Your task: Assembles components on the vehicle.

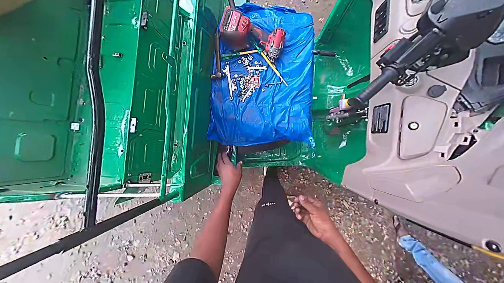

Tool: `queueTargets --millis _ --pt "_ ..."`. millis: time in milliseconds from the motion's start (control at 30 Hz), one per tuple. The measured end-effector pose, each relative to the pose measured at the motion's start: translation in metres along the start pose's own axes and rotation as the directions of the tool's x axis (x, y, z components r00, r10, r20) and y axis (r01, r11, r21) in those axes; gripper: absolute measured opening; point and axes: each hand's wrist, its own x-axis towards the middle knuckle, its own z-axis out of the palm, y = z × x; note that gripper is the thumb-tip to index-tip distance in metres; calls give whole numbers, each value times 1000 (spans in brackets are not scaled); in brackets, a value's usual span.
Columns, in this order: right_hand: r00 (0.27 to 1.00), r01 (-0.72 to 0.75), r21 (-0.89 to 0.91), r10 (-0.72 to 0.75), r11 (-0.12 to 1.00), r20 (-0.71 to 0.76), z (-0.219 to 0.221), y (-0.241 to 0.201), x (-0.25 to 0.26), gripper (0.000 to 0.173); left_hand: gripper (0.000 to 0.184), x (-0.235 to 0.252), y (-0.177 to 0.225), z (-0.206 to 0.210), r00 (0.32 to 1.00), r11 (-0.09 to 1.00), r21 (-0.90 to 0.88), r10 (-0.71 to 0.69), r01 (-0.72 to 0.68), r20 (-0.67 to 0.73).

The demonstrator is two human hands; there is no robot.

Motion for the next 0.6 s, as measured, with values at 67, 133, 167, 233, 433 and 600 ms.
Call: queueTargets --millis 67,133,167,233,433,600 --pt "999 3 -14 -4 1000 -46 -26 13 -17 20 97 19 -32 18 982 973 141 -187 182 26" --pt "995 30 -39 -34 999 -94 -52 17 -34 21 96 29 -44 29 967 951 188 -254 246 21" --pt "991 51 -41 -56 998 -125 -63 20 -44 21 94 31 -46 30 960 941 205 -279 269 24" --pt "978 101 -28 -104 994 -179 -86 24 -59 20 96 37 -44 28 953 930 224 -303 293 12" --pt "943 149 -55 -159 987 -293 -131 39 -90 27 108 33 -42 28 913 912 140 -399 386 87" --pt "906 145 -326 -258 934 -336 -131 34 -102 34 114 -13 -15 37 907 920 -21 -381 391 177"
